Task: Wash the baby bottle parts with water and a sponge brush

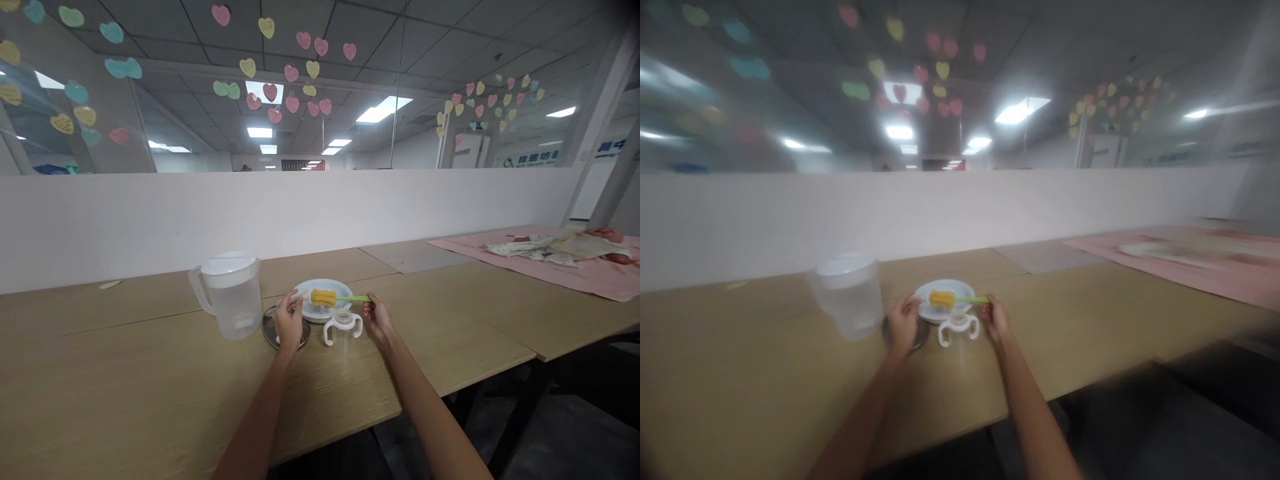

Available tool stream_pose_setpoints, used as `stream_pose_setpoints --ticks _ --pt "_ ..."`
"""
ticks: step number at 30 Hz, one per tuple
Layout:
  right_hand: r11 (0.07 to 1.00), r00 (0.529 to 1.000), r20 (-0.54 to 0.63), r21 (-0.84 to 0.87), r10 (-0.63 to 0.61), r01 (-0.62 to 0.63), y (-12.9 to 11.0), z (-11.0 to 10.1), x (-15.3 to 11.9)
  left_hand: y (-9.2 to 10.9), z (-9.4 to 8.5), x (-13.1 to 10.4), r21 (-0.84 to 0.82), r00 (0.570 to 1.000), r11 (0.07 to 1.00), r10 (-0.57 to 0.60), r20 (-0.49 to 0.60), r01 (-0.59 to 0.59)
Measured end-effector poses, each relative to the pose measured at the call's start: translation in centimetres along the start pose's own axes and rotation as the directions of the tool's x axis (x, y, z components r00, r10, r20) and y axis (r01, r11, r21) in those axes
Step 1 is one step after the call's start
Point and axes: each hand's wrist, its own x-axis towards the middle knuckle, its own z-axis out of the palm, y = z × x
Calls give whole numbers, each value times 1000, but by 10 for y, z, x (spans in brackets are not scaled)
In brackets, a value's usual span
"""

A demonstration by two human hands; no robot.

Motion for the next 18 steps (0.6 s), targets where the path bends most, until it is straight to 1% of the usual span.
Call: stream_pose_setpoints --ticks 2,4,5,7,9,11,13,15,18 --pt "995 991 -93 -7 -95 95 -1 -4 3 -1 -3 2 59 995 996 -54 -85 60" --pt "976 964 -157 -57 -215 209 0 -7 6 -1 -8 5 154 987 984 -71 -141 92" --pt "959 945 -172 -97 -279 266 0 -8 7 -1 -10 6 208 986 973 -69 -150 100" --pt "914 903 -176 -184 -393 362 2 -9 8 0 -13 7 331 990 938 -60 -130 101" --pt "867 872 -143 -266 -468 421 4 -10 9 2 -14 8 466 995 880 -65 -75 93" --pt "827 863 -85 -345 -498 444 6 -10 8 5 -15 6 579 996 811 -89 -19 83" --pt "796 867 -26 -411 -497 444 7 -10 7 8 -15 5 660 993 747 -119 11 82" --pt "782 875 9 -443 -485 438 7 -9 5 10 -16 4 715 990 694 -138 15 86" --pt "802 897 40 -430 -440 413 9 -7 3 10 -18 3 754 990 650 -142 -9 100"
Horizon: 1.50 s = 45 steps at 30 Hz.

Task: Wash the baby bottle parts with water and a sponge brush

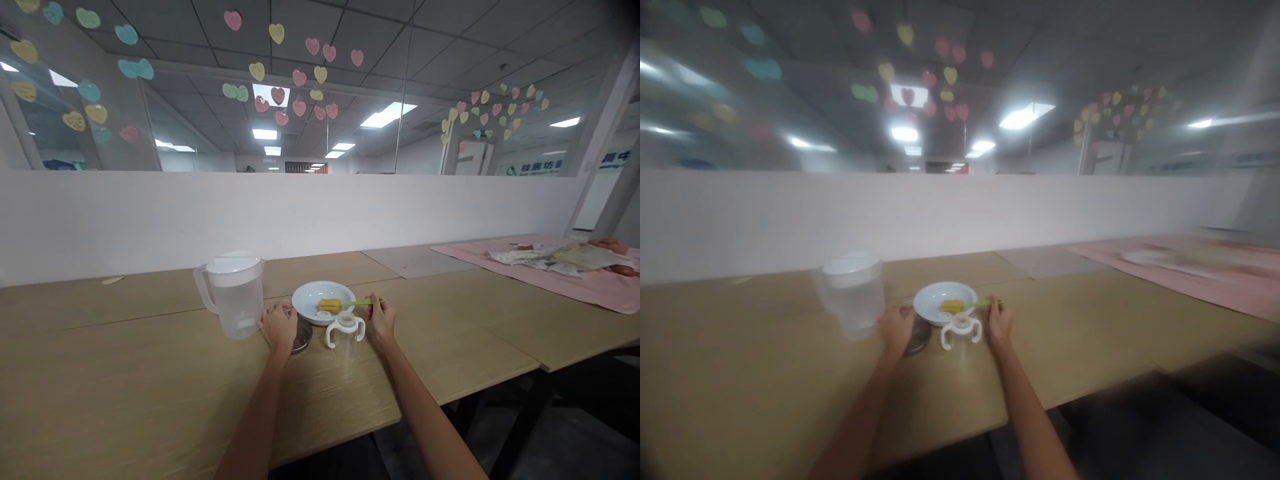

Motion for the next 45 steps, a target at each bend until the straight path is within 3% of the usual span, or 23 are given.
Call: stream_pose_setpoints --ticks 3,10,12,15,17,20,22,23,26,32,38,41,45 --pt "997 996 60 51 61 -64 -1 3 -4 -2 1 0 40 999 999 32 4 -32" --pt "957 974 105 192 202 -219 -4 9 -9 -7 10 -1 45 981 988 141 136 -148" --pt "944 968 108 217 228 -247 -5 9 -8 -7 11 -2 35 980 986 160 114 -165" --pt "935 962 111 232 249 -269 -6 9 -6 -2 8 -5 5 964 964 266 0 -266" --pt "925 957 107 247 270 -288 -5 10 -5 3 8 -7 -38 908 909 412 -74 -416" --pt "907 945 110 266 308 -327 -4 9 -3 9 13 -12 -106 759 752 643 -104 -651" --pt "898 939 119 275 323 -344 -3 9 -3 11 18 -14 -128 688 676 719 -100 -726" --pt "895 937 123 279 326 -348 -3 9 -3 11 20 -14 -135 673 660 733 -101 -739" --pt "892 939 120 292 323 -345 -1 7 -3 11 21 -16 -160 689 671 715 -121 -724" --pt "873 935 113 337 335 -354 1 4 1 10 16 -17 -185 781 759 613 -121 -624" --pt "844 926 127 382 356 -377 4 2 4 12 15 -17 -97 858 856 512 32 -507" --pt "830 920 132 400 369 -390 3 1 6 13 14 -18 -68 867 873 488 99 -484" --pt "795 913 184 450 365 -408 -2 -2 7 14 14 -18 -78 857 862 507 93 -501"
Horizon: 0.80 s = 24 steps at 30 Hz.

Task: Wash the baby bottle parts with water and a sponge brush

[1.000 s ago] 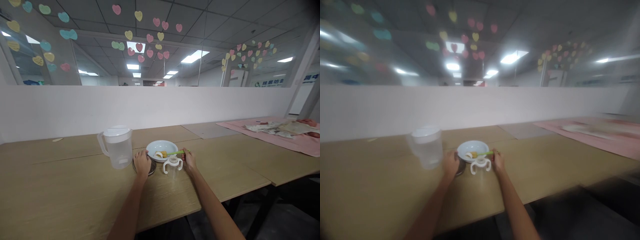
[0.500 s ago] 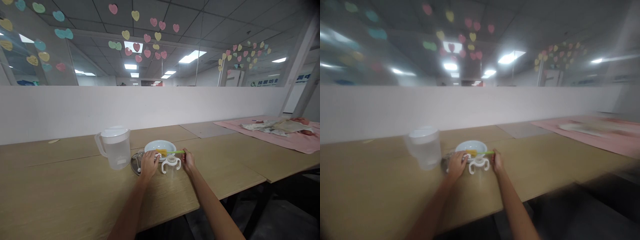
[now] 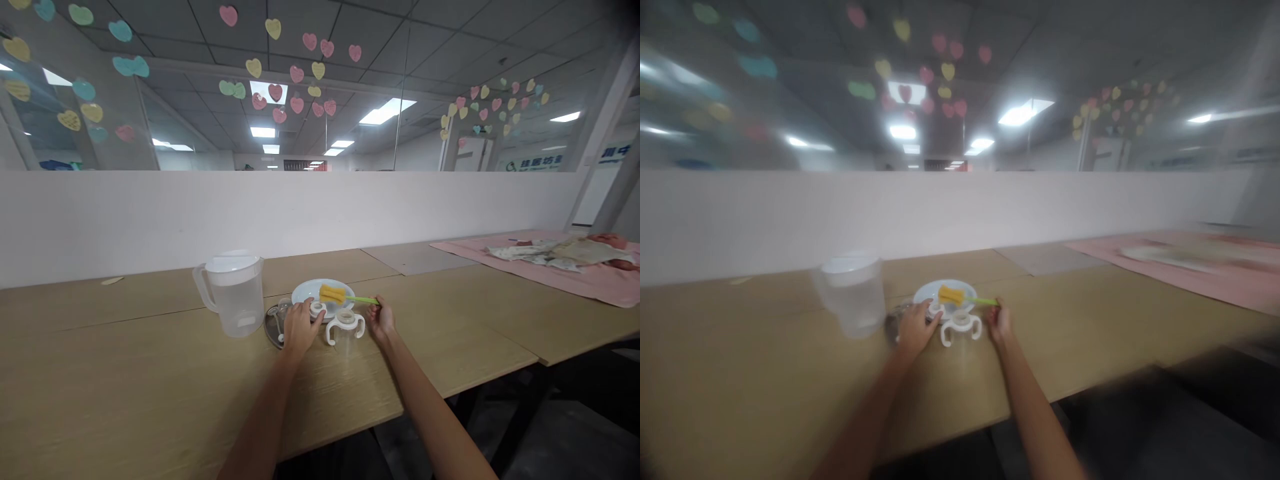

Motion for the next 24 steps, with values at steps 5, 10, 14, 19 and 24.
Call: stream_pose_setpoints --ticks 5,10,14,19,24 --pt "997 995 82 34 62 -65 -1 4 -3 0 -1 3 8 1000 999 31 0 -31" --pt "998 997 41 3 61 -61 1 5 -3 1 -2 4 -42 999 999 14 -46 -16" --pt "999 1000 -15 26 23 -22 -1 1 0 4 -6 3 -86 997 995 44 -58 -49" --pt "1000 1000 6 0 20 -20 0 0 0 5 -4 2 -144 993 987 52 -105 -67" --pt "999 999 30 -19 31 -31 1 1 1 5 0 1 -244 983 966 39 -180 -83"
